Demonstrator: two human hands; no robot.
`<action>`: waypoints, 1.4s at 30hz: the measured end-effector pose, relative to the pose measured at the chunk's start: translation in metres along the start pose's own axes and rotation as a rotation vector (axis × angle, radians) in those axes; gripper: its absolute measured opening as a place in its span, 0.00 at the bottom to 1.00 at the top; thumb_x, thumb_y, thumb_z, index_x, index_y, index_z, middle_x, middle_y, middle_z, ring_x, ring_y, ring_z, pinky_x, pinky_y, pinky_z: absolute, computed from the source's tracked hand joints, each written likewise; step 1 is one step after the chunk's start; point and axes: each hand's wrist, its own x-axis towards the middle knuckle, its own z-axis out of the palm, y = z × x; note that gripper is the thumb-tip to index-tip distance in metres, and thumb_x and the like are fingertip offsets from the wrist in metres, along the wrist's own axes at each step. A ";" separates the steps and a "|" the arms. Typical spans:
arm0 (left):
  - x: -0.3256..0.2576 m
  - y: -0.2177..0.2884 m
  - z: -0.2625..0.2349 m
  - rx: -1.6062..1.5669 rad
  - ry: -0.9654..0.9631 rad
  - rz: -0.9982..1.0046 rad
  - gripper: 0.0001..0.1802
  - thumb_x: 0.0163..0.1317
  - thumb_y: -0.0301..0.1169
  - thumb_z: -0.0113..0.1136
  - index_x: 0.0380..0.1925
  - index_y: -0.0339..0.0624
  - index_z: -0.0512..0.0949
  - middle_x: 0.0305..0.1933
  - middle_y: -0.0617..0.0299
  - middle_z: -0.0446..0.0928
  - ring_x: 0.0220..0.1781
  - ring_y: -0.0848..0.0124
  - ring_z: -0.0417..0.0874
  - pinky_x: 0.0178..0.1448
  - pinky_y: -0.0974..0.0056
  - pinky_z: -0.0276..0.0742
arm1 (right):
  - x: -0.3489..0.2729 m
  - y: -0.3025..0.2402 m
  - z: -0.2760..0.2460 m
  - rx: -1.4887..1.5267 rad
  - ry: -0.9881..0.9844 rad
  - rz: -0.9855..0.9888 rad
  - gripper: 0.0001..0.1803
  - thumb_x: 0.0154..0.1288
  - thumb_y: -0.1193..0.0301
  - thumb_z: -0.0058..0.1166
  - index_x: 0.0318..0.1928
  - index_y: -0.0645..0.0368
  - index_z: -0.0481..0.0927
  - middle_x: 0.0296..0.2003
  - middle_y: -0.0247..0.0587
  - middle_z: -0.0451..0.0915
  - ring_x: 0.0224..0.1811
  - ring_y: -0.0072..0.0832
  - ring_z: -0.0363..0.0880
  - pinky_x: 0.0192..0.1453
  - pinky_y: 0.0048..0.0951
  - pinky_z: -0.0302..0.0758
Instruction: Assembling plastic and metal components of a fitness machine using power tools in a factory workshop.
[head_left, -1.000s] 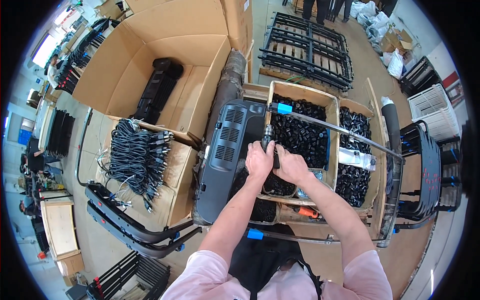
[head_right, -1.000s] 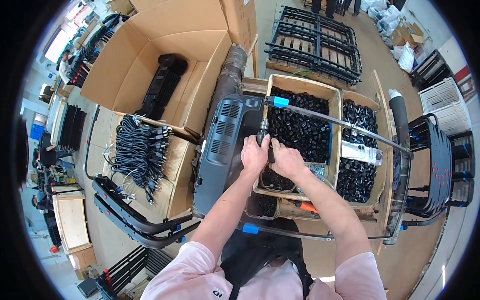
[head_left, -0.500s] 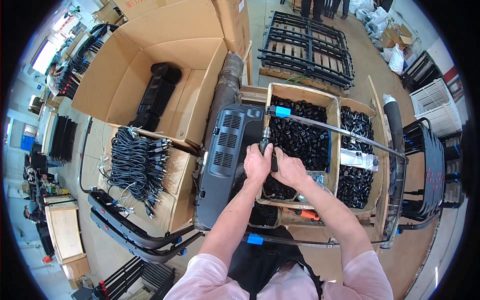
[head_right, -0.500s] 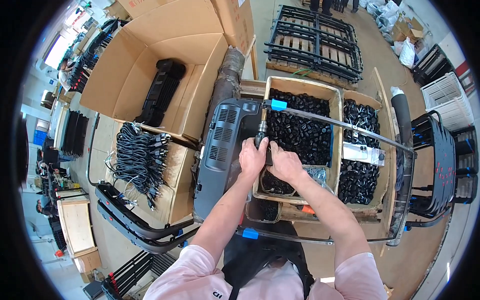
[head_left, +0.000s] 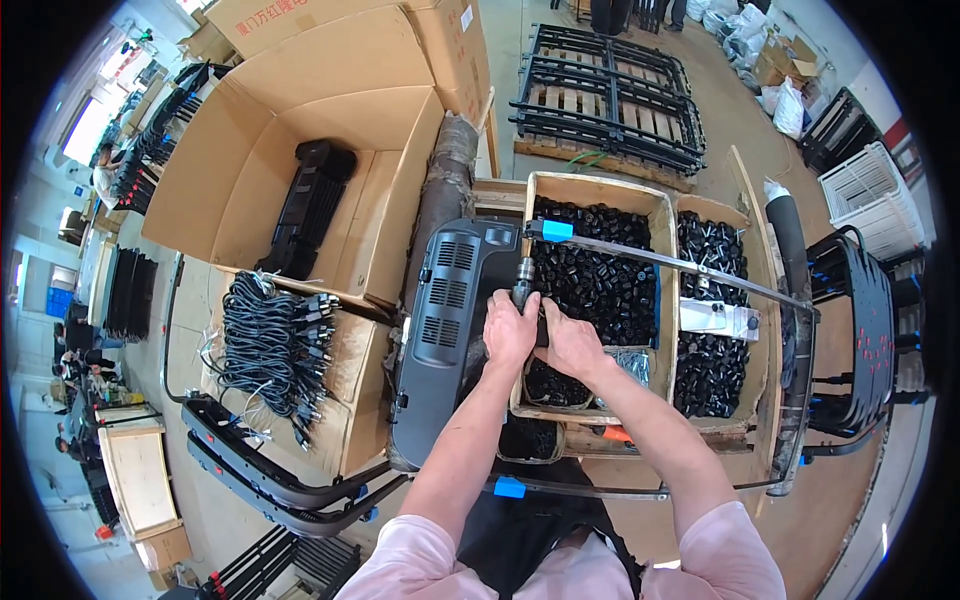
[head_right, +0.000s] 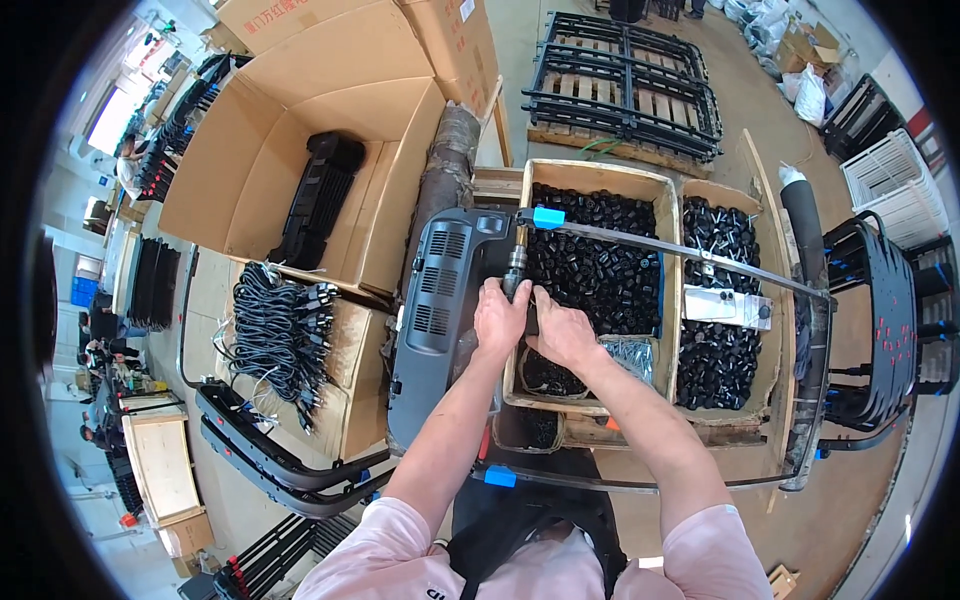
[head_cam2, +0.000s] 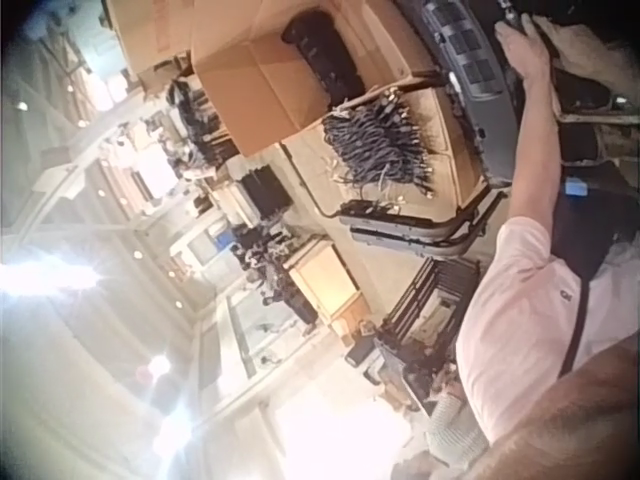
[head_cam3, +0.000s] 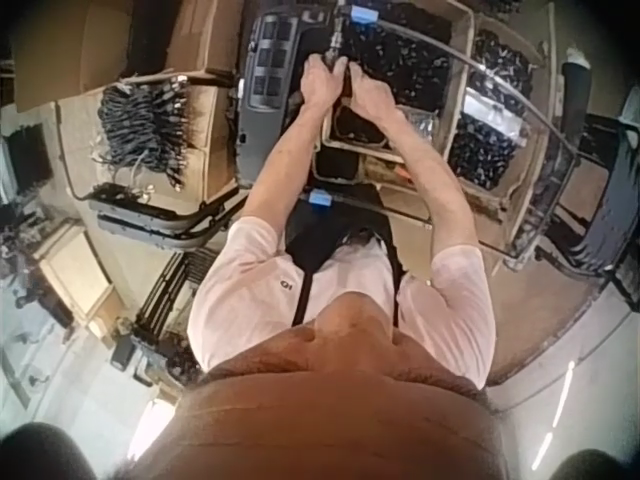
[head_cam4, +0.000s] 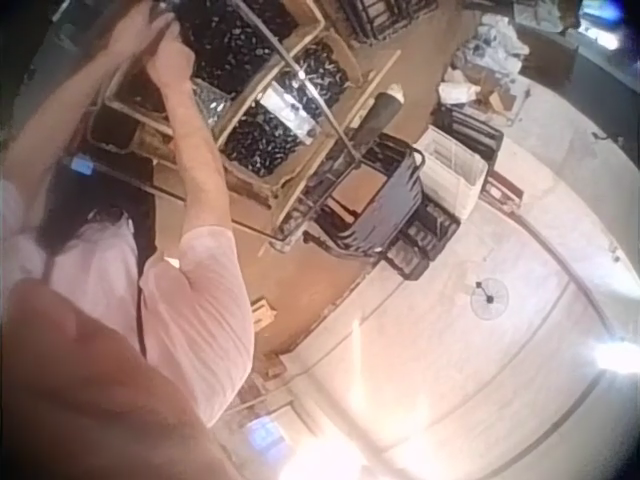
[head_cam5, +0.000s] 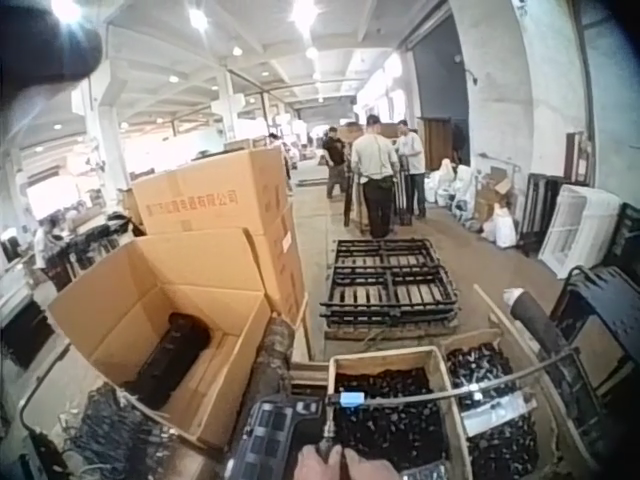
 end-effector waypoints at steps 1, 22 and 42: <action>0.001 0.000 0.000 0.004 -0.001 0.001 0.34 0.70 0.56 0.66 0.55 0.33 0.76 0.57 0.37 0.81 0.59 0.37 0.84 0.62 0.41 0.79 | 0.001 0.001 0.000 0.003 0.003 -0.007 0.52 0.53 0.64 0.77 0.73 0.70 0.62 0.53 0.64 0.85 0.49 0.56 0.89 0.51 0.50 0.87; 0.011 0.001 0.003 0.013 0.006 -0.001 0.36 0.69 0.57 0.67 0.54 0.31 0.75 0.56 0.36 0.81 0.59 0.38 0.83 0.62 0.42 0.80 | 0.004 -0.003 0.005 0.051 0.093 -0.080 0.34 0.53 0.73 0.74 0.60 0.63 0.73 0.62 0.49 0.73 0.59 0.51 0.83 0.55 0.49 0.85; -0.008 -0.008 0.000 0.010 -0.003 0.042 0.33 0.70 0.55 0.66 0.54 0.32 0.76 0.57 0.37 0.81 0.58 0.38 0.84 0.62 0.42 0.80 | -0.014 -0.005 0.014 0.047 0.110 -0.079 0.34 0.55 0.71 0.73 0.61 0.61 0.73 0.62 0.50 0.74 0.55 0.53 0.84 0.53 0.51 0.85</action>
